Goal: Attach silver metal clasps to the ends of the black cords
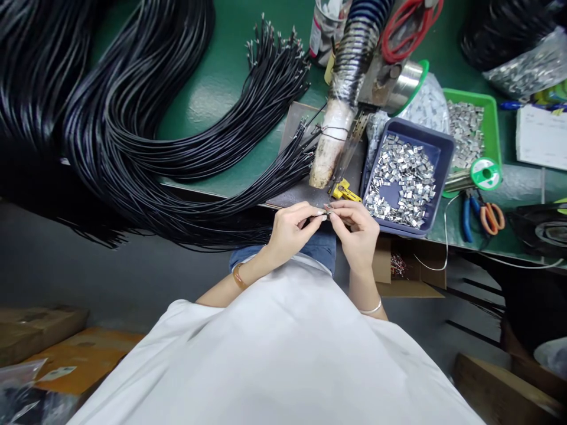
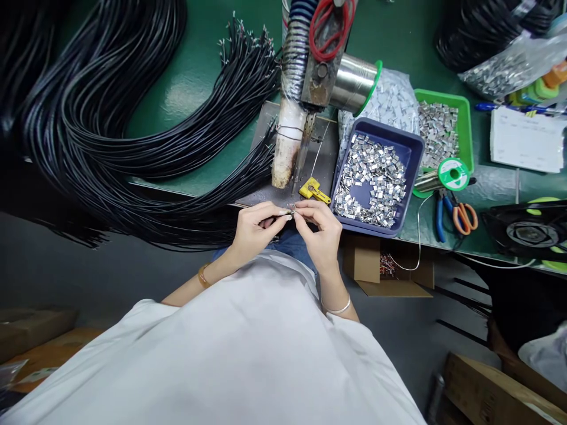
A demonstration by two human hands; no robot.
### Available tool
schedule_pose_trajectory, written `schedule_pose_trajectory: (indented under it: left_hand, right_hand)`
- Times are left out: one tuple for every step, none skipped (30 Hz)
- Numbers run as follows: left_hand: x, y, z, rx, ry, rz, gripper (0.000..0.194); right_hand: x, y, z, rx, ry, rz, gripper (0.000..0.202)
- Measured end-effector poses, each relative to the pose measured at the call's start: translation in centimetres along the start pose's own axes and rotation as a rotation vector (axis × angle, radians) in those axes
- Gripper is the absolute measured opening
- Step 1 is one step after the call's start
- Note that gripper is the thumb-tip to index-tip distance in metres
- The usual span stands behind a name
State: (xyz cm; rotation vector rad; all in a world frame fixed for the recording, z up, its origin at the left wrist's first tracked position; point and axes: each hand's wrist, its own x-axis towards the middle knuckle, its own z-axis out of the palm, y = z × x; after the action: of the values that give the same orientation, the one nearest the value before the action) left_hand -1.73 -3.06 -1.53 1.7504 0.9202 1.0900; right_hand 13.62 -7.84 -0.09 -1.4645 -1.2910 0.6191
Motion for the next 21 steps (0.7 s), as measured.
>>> schedule_pose_trajectory:
  left_hand:
    - [0.0, -0.1, 0.0, 0.048, -0.018, 0.047, 0.016]
    - [-0.1, -0.2, 0.0, 0.117, -0.04, 0.096, 0.018]
    - [-0.2, -0.3, 0.0, 0.203, -0.062, 0.146, 0.02]
    - [-0.3, -0.4, 0.0, 0.297, -0.082, 0.191, 0.023]
    - [-0.4, -0.5, 0.0, 0.383, -0.097, 0.224, 0.026]
    - [-0.5, -0.6, 0.1, 0.448, -0.108, 0.245, 0.029]
    - [-0.5, -0.5, 0.1, 0.476, -0.116, 0.251, 0.03]
    - [-0.6, -0.5, 0.2, 0.461, -0.123, 0.241, 0.03]
    - [-0.7, -0.4, 0.2, 0.4, -0.124, 0.212, 0.028]
    - [-0.7, -0.2, 0.3, 0.299, -0.122, 0.155, 0.027]
    - [-0.7, 0.0, 0.4, 0.163, -0.12, 0.072, 0.026]
    - [-0.7, 0.2, 0.5, -0.001, -0.121, -0.034, 0.027]
    - [-0.7, 0.5, 0.6, -0.177, -0.129, -0.15, 0.029]
    - [-0.7, 0.7, 0.6, -0.347, -0.143, -0.263, 0.032]
    - [-0.6, 0.9, 0.7, -0.495, -0.162, -0.359, 0.035]
    - [-0.4, 1.1, 0.7, -0.611, -0.182, -0.433, 0.037]
    - [-0.2, 1.2, 0.7, -0.69, -0.197, -0.485, 0.039]
    - [0.0, 1.4, 0.6, -0.734, -0.202, -0.517, 0.04]
    - [0.2, 1.5, 0.5, -0.752, -0.198, -0.535, 0.041]
    - [0.4, 1.5, 0.4, -0.756, -0.188, -0.543, 0.041]
    - [0.5, 1.6, 0.3, -0.753, -0.175, -0.545, 0.041]
  right_hand:
    - [0.1, 0.0, -0.2, -0.029, -0.021, -0.024, 0.006]
    - [0.1, 0.0, -0.5, -0.073, -0.045, -0.059, 0.007]
    - [0.2, -0.1, -0.7, -0.13, -0.07, -0.103, 0.008]
    - [0.3, -0.1, -0.8, -0.194, -0.095, -0.149, 0.01]
    - [0.3, -0.1, -0.9, -0.251, -0.117, -0.189, 0.011]
    - [0.3, -0.2, -1.0, -0.289, -0.134, -0.218, 0.012]
    - [0.3, -0.2, -1.0, -0.3, -0.142, -0.23, 0.012]
    - [0.3, -0.3, -1.0, -0.287, -0.141, -0.223, 0.012]
    - [0.2, -0.4, -0.9, -0.253, -0.131, -0.199, 0.011]
    - [0.2, -0.4, -0.8, -0.201, -0.114, -0.161, 0.011]
    - [0.1, -0.3, -0.7, -0.134, -0.093, -0.112, 0.009]
    - [0.1, -0.2, -0.5, -0.052, -0.074, -0.059, 0.008]
    - [0.0, 0.0, -0.2, 0.041, -0.061, -0.007, 0.005]
    - [0.0, 0.2, 0.0, 0.141, -0.052, 0.041, 0.005]
    - [0.0, 0.5, 0.2, 0.239, -0.047, 0.083, 0.008]
    - [0.0, 0.9, 0.4, 0.325, -0.046, 0.12, 0.013]
    - [0.0, 1.2, 0.6, 0.391, -0.048, 0.148, 0.017]
    - [0.0, 1.4, 0.7, 0.433, -0.045, 0.164, 0.019]
    - [0.0, 1.5, 0.8, 0.446, -0.034, 0.167, 0.018]
    - [0.0, 1.5, 0.8, 0.43, -0.01, 0.158, 0.015]
    - [0.0, 1.4, 0.7, 0.394, 0.026, 0.137, 0.011]
